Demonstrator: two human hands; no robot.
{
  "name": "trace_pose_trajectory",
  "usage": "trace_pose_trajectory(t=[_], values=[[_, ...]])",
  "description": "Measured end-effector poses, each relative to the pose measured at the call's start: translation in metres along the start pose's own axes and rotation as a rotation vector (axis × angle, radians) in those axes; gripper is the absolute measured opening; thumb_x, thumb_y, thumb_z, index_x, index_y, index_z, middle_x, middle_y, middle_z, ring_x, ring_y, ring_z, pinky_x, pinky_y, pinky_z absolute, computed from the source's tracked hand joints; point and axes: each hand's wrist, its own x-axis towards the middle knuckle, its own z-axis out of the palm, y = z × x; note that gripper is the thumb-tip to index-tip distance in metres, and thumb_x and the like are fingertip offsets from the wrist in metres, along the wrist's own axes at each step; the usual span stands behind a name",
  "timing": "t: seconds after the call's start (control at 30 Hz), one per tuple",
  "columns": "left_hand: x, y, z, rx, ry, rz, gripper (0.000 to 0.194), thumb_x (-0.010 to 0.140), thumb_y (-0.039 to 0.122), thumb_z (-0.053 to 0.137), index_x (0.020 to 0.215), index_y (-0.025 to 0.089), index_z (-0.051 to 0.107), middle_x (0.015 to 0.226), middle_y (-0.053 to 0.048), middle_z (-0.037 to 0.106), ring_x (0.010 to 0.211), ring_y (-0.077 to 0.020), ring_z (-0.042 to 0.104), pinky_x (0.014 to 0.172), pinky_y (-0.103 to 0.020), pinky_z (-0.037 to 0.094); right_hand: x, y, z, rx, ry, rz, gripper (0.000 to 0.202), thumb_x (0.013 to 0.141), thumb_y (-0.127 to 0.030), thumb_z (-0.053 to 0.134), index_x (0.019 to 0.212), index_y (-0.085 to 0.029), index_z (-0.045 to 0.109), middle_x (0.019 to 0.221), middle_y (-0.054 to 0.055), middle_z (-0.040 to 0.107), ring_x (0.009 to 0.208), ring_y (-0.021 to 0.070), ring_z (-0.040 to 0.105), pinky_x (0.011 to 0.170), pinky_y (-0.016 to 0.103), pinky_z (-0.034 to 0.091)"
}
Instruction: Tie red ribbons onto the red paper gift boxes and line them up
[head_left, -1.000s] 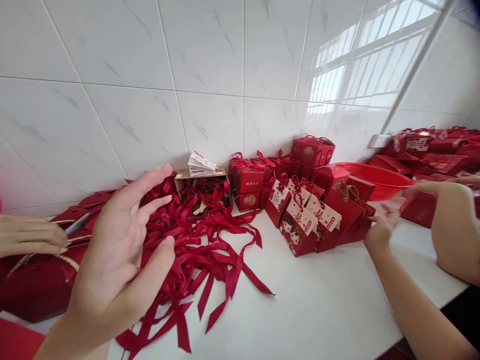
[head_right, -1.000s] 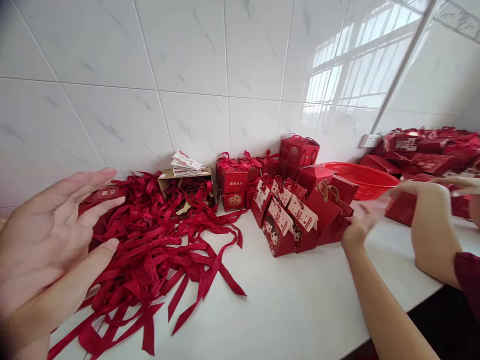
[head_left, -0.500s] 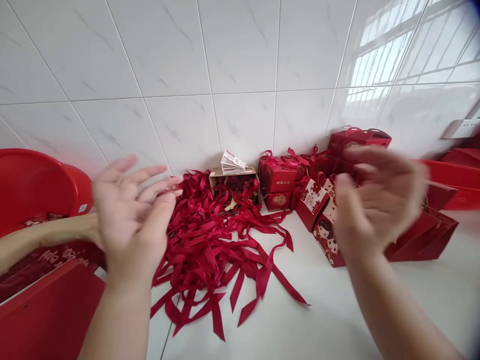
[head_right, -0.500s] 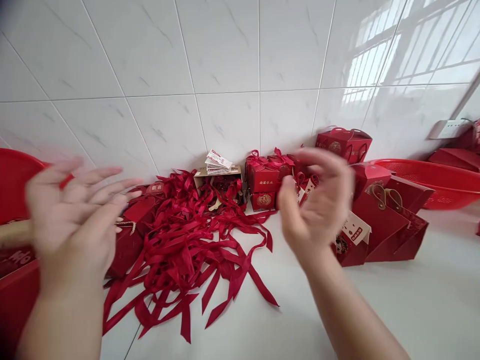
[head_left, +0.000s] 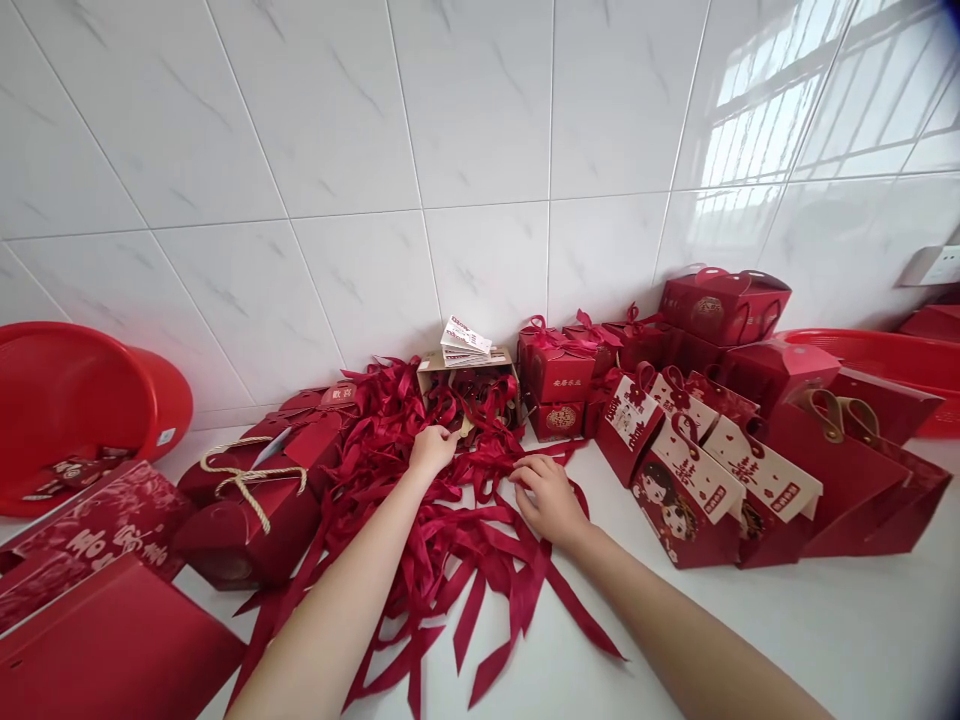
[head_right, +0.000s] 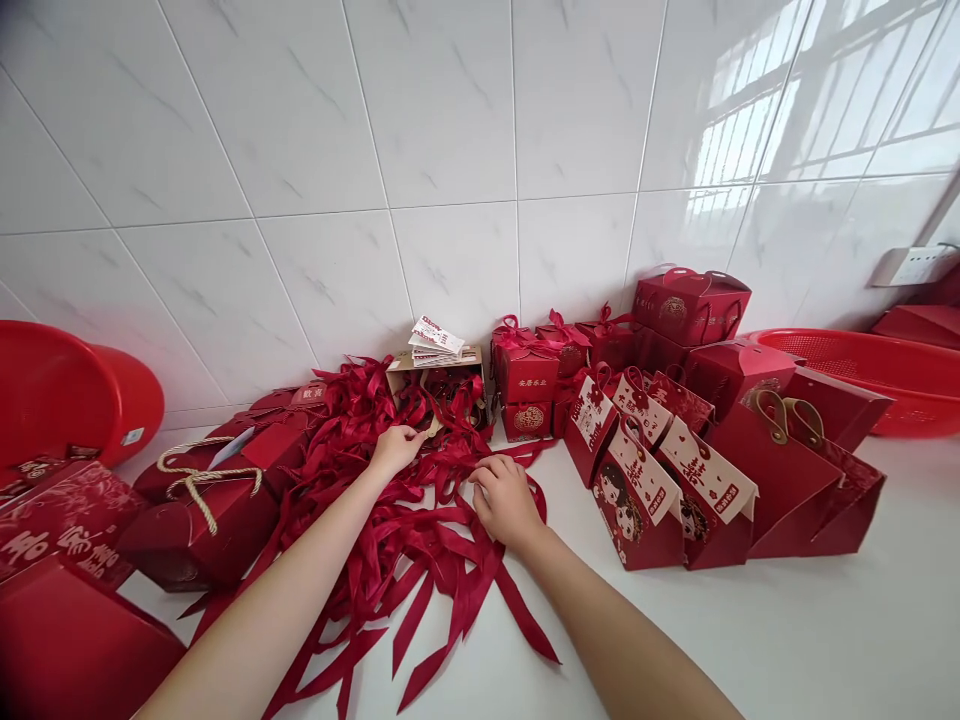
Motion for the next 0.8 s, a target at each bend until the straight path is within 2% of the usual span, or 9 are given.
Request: trace_pose_trajectory(t=[0.07,0.17,0.27,0.33,0.47,0.57,0.63,0.7,0.8], values=[[-0.002,0.002,-0.006,0.014,0.018,0.012,0.031,0.093,0.032,0.059,0.120,0.017,0.058,0.121,-0.009,0.061,0.103,-0.0226,0.063,0.086,-0.042,0.055,0.001,-0.003,-0.001,0.045,0.004,0.036,0.021,0.080,-0.010,0.053,0.090,-0.022,0.067,0.105,0.010,0.067,0.106,0.0303,0.056,0.088,0.047,0.043],[-0.017,0.008,-0.028,0.019,0.067,0.056,0.029,0.093,0.034,0.058,0.116,0.016,0.060,0.117,-0.008,0.063,0.099,-0.0215,0.064,0.085,-0.041,0.055,0.003,-0.010,-0.004,0.162,0.020,0.099,0.018,0.080,-0.013,0.054,0.087,-0.022,0.068,0.105,0.010,0.067,0.107,0.0307,0.055,0.093,0.050,0.039],[-0.049,0.015,-0.056,-0.002,0.110,0.118,0.025,0.093,0.036,0.057,0.098,0.013,0.064,0.094,-0.004,0.067,0.084,-0.0186,0.065,0.079,-0.037,0.054,0.007,-0.022,-0.008,0.337,0.052,0.203,0.012,0.080,-0.019,0.056,0.084,-0.022,0.068,0.102,0.010,0.067,0.106,0.0302,0.055,0.096,0.050,0.038],[-0.076,0.023,-0.074,-0.032,0.125,0.167,0.027,0.092,0.038,0.054,0.084,0.015,0.065,0.075,-0.001,0.064,0.074,-0.0176,0.063,0.074,-0.031,0.051,0.010,-0.035,-0.011,0.490,0.060,0.293,0.010,0.082,-0.026,0.058,0.082,-0.020,0.067,0.097,0.010,0.067,0.102,0.0285,0.058,0.094,0.046,0.042],[-0.135,0.044,-0.095,-0.092,0.122,0.265,0.031,0.089,0.045,0.052,0.079,0.018,0.063,0.068,0.001,0.061,0.064,-0.0156,0.058,0.061,-0.025,0.045,0.016,-0.070,-0.019,0.889,-0.029,0.463,0.038,0.087,-0.053,0.053,0.088,-0.017,0.063,0.078,0.007,0.069,0.073,0.0208,0.065,0.069,0.034,0.052],[-0.169,0.058,-0.100,-0.107,0.114,0.414,0.026,0.090,0.042,0.053,0.079,0.020,0.061,0.070,0.001,0.059,0.061,-0.0140,0.054,0.056,-0.024,0.042,0.017,-0.095,-0.031,1.177,-0.045,0.537,0.053,0.089,-0.067,0.040,0.101,-0.019,0.057,0.080,0.006,0.070,0.064,0.0164,0.066,0.060,0.029,0.051],[-0.185,0.063,-0.101,-0.078,0.133,0.527,0.021,0.092,0.035,0.053,0.078,0.020,0.059,0.073,0.001,0.059,0.064,-0.0135,0.054,0.058,-0.023,0.042,0.016,-0.105,-0.041,1.335,0.017,0.565,0.048,0.086,-0.067,0.049,0.100,-0.021,0.056,0.081,0.003,0.070,0.064,0.0129,0.065,0.062,0.026,0.051],[-0.195,0.065,-0.102,-0.047,0.121,0.602,0.018,0.093,0.030,0.053,0.078,0.021,0.057,0.075,0.002,0.059,0.065,-0.0125,0.053,0.059,-0.022,0.042,0.017,-0.109,-0.053,1.453,0.087,0.586,0.041,0.079,-0.057,0.068,0.096,-0.021,0.060,0.077,-0.001,0.068,0.063,0.0096,0.062,0.063,0.022,0.050],[-0.202,0.064,-0.104,-0.033,0.049,0.637,0.017,0.093,0.027,0.053,0.078,0.021,0.057,0.074,0.002,0.058,0.065,-0.0117,0.054,0.063,-0.021,0.043,0.020,-0.109,-0.070,1.543,0.148,0.614,0.037,0.069,-0.041,0.081,0.095,-0.019,0.066,0.078,-0.001,0.069,0.065,0.0077,0.061,0.064,0.019,0.050]])
